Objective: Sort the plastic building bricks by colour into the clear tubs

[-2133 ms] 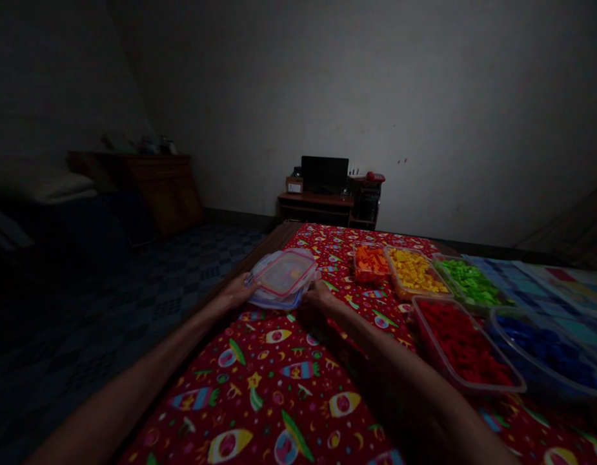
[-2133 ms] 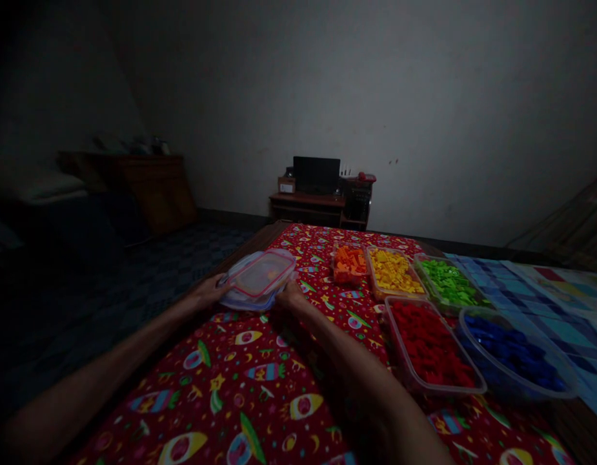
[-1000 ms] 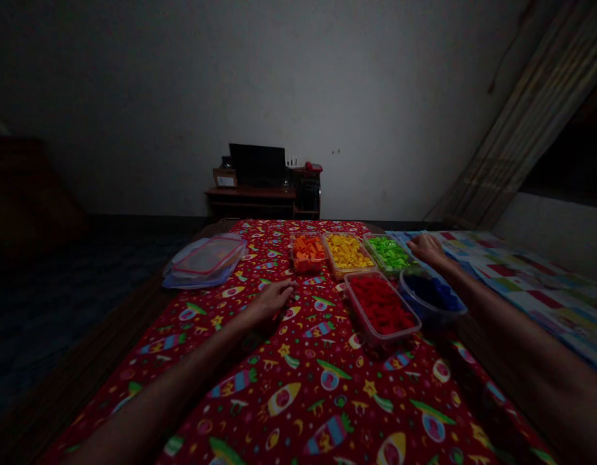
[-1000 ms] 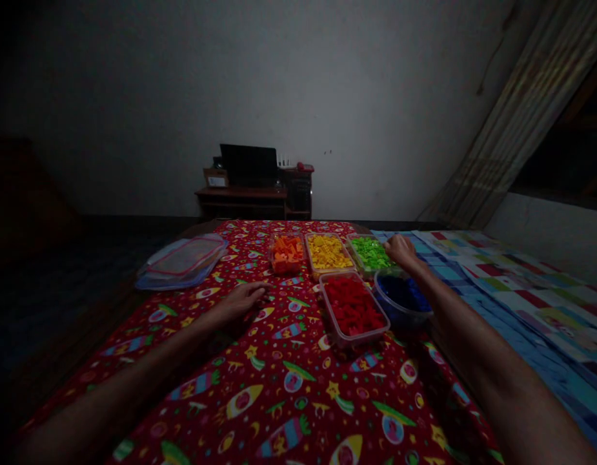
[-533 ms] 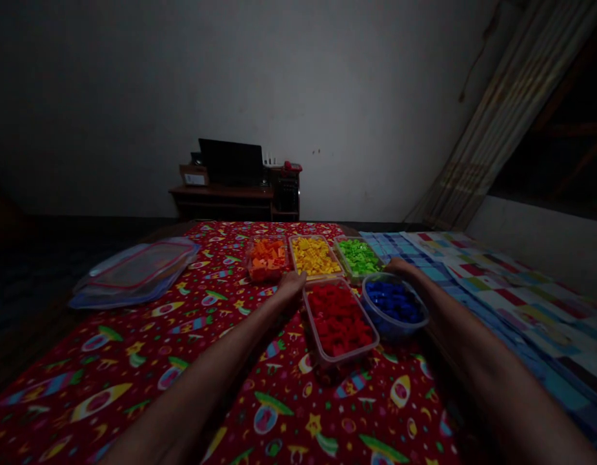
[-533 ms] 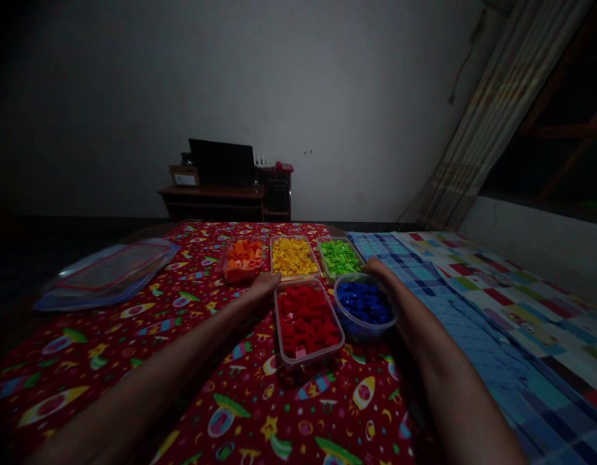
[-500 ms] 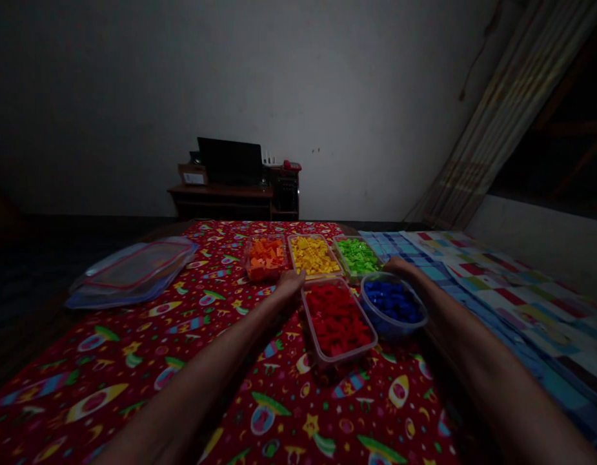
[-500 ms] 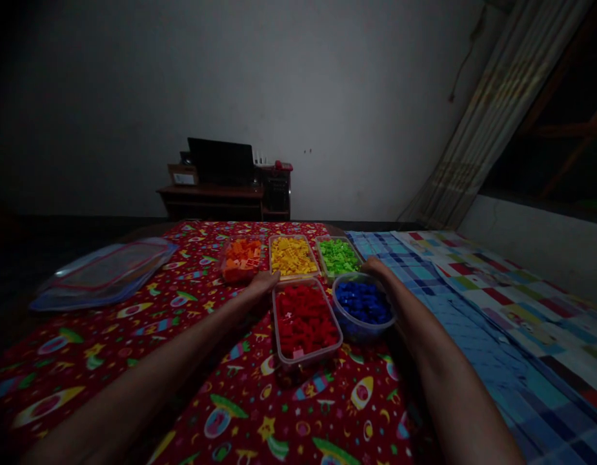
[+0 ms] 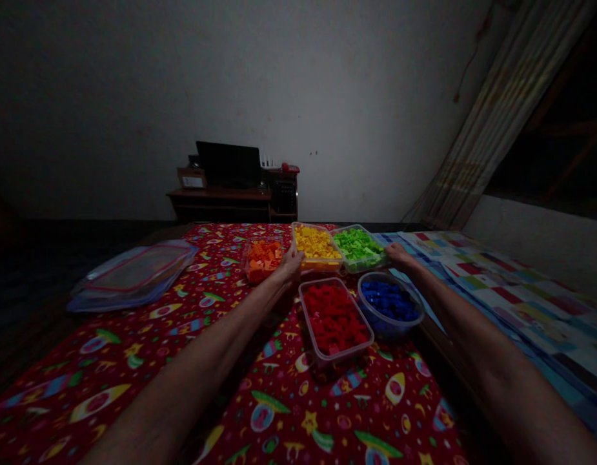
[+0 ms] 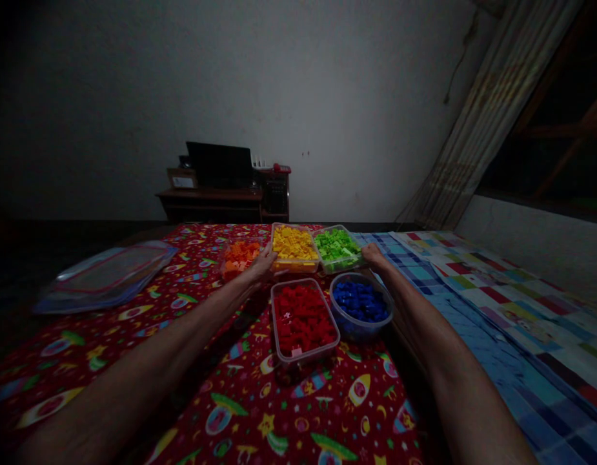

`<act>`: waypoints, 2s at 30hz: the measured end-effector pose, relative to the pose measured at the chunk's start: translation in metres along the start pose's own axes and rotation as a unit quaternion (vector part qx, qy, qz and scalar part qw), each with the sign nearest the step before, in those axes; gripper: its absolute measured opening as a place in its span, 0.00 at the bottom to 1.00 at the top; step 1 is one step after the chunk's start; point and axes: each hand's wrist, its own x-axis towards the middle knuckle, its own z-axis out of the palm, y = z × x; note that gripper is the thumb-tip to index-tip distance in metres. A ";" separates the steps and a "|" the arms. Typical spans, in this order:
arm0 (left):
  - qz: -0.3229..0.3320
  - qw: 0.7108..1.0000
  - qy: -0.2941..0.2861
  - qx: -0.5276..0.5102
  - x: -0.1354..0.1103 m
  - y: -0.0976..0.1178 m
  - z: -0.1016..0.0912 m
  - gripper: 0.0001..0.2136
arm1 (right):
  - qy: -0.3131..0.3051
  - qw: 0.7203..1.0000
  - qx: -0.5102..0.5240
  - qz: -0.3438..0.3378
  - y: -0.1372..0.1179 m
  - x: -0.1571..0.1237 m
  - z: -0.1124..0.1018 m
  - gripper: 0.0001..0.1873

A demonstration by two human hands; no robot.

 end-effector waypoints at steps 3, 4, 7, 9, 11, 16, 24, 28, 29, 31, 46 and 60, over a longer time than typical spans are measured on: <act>0.022 0.999 -0.032 -0.008 -0.016 0.025 -0.005 0.26 | -0.005 1.000 0.011 -0.008 -0.021 -0.017 -0.007 0.04; 0.023 0.999 -0.038 -0.012 -0.024 0.034 -0.009 0.26 | 0.000 1.000 0.024 -0.012 -0.028 -0.025 -0.008 0.02; 0.032 0.998 -0.047 -0.005 -0.058 0.065 -0.027 0.26 | 0.038 0.996 0.077 -0.034 -0.051 -0.058 -0.007 0.03; 0.060 0.996 -0.055 0.031 -0.089 0.082 -0.046 0.26 | 0.033 0.993 0.093 -0.057 -0.065 -0.087 -0.002 0.09; 0.078 0.993 -0.044 0.071 -0.122 0.095 -0.070 0.25 | -0.015 0.991 0.094 -0.091 -0.077 -0.118 0.006 0.14; 0.045 0.986 0.038 0.158 -0.204 0.108 -0.133 0.27 | -0.099 0.975 0.059 -0.189 -0.086 -0.182 0.044 0.18; 0.010 0.961 0.162 0.225 -0.290 0.109 -0.196 0.32 | -0.150 0.959 -0.002 -0.240 -0.089 -0.255 0.122 0.18; 0.008 0.950 0.168 0.263 -0.304 0.103 -0.218 0.34 | -0.142 0.947 -0.053 -0.283 -0.093 -0.271 0.141 0.18; 0.013 0.942 0.176 0.286 -0.304 0.101 -0.223 0.34 | -0.131 0.945 -0.069 -0.293 -0.094 -0.272 0.144 0.18; 0.032 0.919 0.189 0.344 -0.300 0.098 -0.230 0.33 | -0.104 0.937 -0.109 -0.315 -0.098 -0.275 0.148 0.19; 0.175 0.619 0.300 0.704 -0.292 0.068 -0.160 0.26 | -0.007 0.838 -0.283 -0.467 -0.113 -0.342 0.200 0.20; 0.373 0.682 0.229 0.585 -0.278 -0.003 -0.178 0.27 | 0.006 0.823 -0.209 -0.528 -0.082 -0.348 0.217 0.32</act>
